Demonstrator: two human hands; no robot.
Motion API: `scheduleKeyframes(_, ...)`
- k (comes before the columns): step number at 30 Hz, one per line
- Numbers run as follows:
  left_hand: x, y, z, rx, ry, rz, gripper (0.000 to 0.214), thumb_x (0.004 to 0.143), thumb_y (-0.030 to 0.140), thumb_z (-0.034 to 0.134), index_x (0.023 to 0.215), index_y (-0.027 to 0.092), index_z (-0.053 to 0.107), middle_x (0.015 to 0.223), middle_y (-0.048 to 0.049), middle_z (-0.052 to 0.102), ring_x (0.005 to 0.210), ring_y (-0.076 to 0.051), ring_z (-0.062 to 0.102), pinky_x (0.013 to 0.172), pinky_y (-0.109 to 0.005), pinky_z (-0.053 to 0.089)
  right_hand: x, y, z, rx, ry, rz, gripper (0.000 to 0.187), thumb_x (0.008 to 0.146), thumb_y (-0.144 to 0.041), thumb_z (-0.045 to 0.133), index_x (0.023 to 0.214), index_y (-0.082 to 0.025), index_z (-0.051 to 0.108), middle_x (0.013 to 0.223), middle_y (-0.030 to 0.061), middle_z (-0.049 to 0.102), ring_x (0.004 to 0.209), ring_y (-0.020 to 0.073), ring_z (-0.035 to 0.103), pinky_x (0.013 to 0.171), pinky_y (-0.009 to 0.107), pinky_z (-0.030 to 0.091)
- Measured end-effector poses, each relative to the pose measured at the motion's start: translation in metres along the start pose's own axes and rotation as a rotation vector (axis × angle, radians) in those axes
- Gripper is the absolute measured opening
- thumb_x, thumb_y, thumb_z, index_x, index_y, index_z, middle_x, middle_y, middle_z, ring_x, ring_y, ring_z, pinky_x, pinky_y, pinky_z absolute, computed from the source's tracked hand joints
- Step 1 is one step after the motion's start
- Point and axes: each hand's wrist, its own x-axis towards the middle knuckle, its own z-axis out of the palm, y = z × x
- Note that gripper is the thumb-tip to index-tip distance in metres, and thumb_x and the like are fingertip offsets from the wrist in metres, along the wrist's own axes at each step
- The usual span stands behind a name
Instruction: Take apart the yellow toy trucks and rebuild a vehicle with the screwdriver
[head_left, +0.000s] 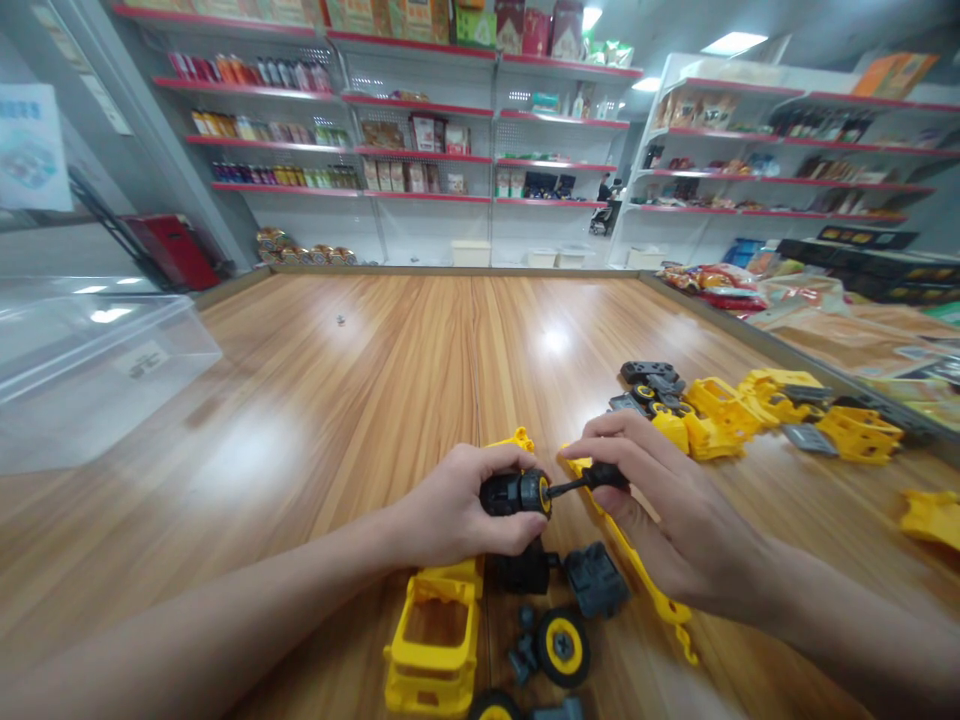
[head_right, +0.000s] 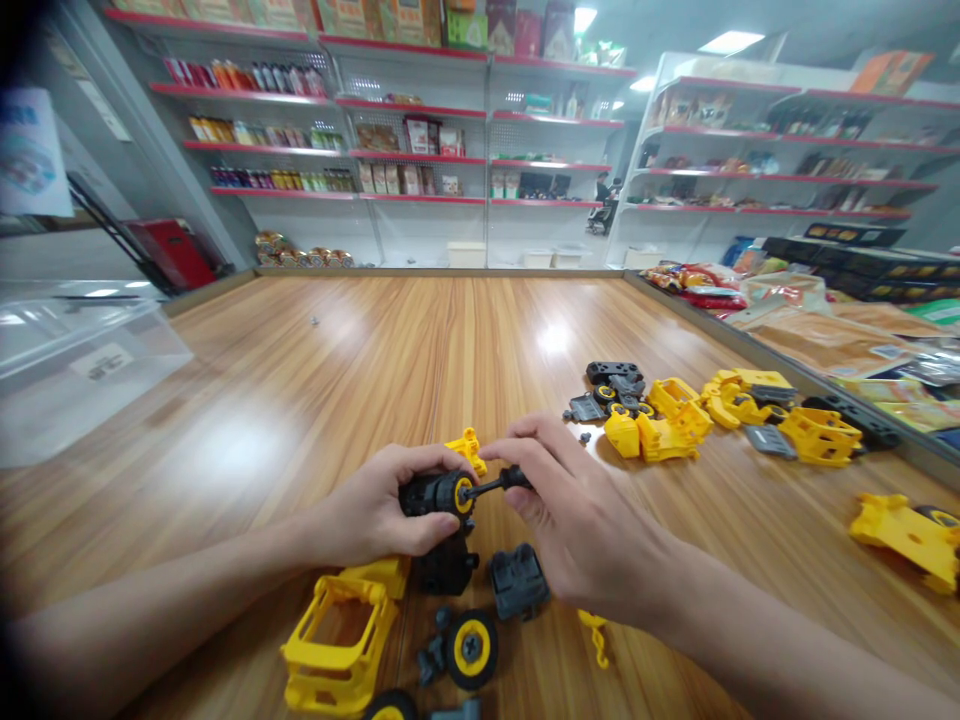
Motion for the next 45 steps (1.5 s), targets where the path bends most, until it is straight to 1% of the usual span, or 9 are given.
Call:
scheduleKeyframes(5,0.0002,-0.0008,-0.0006,-0.017,0.019,-0.021,0.028,0.079,0.03,0.065,0.103,0.015,0.063,0.081,0.0013,0.058,0.069,-0.011,0.051,0.063,-0.022,0.044,-0.0012,0.0006,-0.0019,-0.043,0.082,0.076,0.009,0.091,-0.021,0.06,0.1,-0.02,0.062,0.086,0.0039,0.066,0.077,0.0173,0.063,0.069,0.029,0.052)
scheduleKeyframes(11,0.0009,0.0,-0.0011,-0.053,0.061,-0.046,0.03,0.082,0.033,0.063,0.106,0.015,0.064,0.082,-0.0003,0.059,0.071,-0.012,0.053,0.065,-0.023,0.046,-0.0015,-0.0009,0.0013,-0.041,0.104,-0.014,0.032,0.093,-0.01,0.048,0.124,-0.016,0.055,0.117,0.0127,0.057,0.11,0.0225,0.057,0.092,0.036,0.05)
scheduleKeyframes(17,0.0006,-0.0019,-0.0002,-0.056,0.049,-0.042,0.031,0.081,0.034,0.065,0.105,0.014,0.064,0.081,-0.0002,0.058,0.07,-0.012,0.052,0.063,-0.022,0.046,-0.0037,0.0027,0.0005,-0.074,0.157,0.1,0.018,0.09,-0.024,0.063,0.108,-0.019,0.061,0.088,0.0034,0.067,0.077,0.0164,0.064,0.07,0.028,0.051)
scheduleKeyframes(23,0.001,-0.0017,-0.0002,-0.049,0.056,-0.028,0.03,0.081,0.033,0.064,0.104,0.014,0.065,0.084,-0.0011,0.061,0.073,-0.013,0.054,0.068,-0.024,0.048,-0.0022,0.0026,0.0033,0.013,-0.02,-0.048,0.032,0.095,-0.009,0.045,0.123,-0.021,0.055,0.107,0.0086,0.063,0.095,0.0189,0.061,0.079,0.032,0.052)
scheduleKeyframes(26,0.0009,-0.0008,-0.0006,-0.04,0.056,-0.025,0.03,0.081,0.033,0.064,0.104,0.014,0.064,0.083,-0.001,0.06,0.073,-0.013,0.054,0.066,-0.023,0.047,-0.0012,-0.0002,0.006,0.025,0.038,-0.003,0.023,0.094,-0.01,0.047,0.112,-0.02,0.056,0.101,0.0083,0.061,0.094,0.0198,0.06,0.08,0.034,0.052)
scheduleKeyframes(30,0.0007,-0.0006,-0.0008,-0.042,0.046,-0.015,0.028,0.081,0.032,0.064,0.103,0.015,0.064,0.081,0.0003,0.058,0.072,-0.012,0.053,0.065,-0.022,0.046,-0.003,-0.0006,0.0072,0.046,0.062,-0.024,0.029,0.089,-0.004,0.047,0.114,-0.016,0.051,0.108,0.011,0.054,0.103,0.0212,0.056,0.087,0.037,0.051)
scheduleKeyframes(35,0.0015,-0.0025,-0.0014,-0.109,0.058,-0.051,0.029,0.081,0.032,0.064,0.104,0.014,0.064,0.083,-0.0006,0.059,0.071,-0.012,0.053,0.064,-0.023,0.046,-0.0056,0.0016,0.0049,-0.01,0.123,0.047,0.021,0.089,-0.012,0.06,0.108,-0.019,0.057,0.095,0.004,0.063,0.086,0.0164,0.061,0.075,0.03,0.051)
scheduleKeyframes(40,0.0008,-0.0025,-0.0009,-0.093,0.058,-0.055,0.029,0.081,0.031,0.065,0.105,0.014,0.064,0.084,-0.0009,0.06,0.073,-0.013,0.054,0.066,-0.023,0.046,-0.0015,-0.0009,0.0048,-0.065,0.196,-0.01,0.029,0.089,-0.007,0.06,0.116,-0.017,0.062,0.109,0.0079,0.061,0.101,0.0181,0.059,0.088,0.031,0.049)
scheduleKeyframes(45,0.0006,-0.0024,-0.0011,-0.091,0.038,-0.032,0.027,0.082,0.031,0.064,0.103,0.014,0.064,0.085,-0.0009,0.06,0.075,-0.013,0.054,0.068,-0.024,0.046,-0.0017,-0.0005,0.0031,-0.048,0.128,-0.048,0.024,0.091,-0.009,0.058,0.113,-0.015,0.062,0.101,0.0063,0.064,0.092,0.0156,0.061,0.081,0.027,0.049)
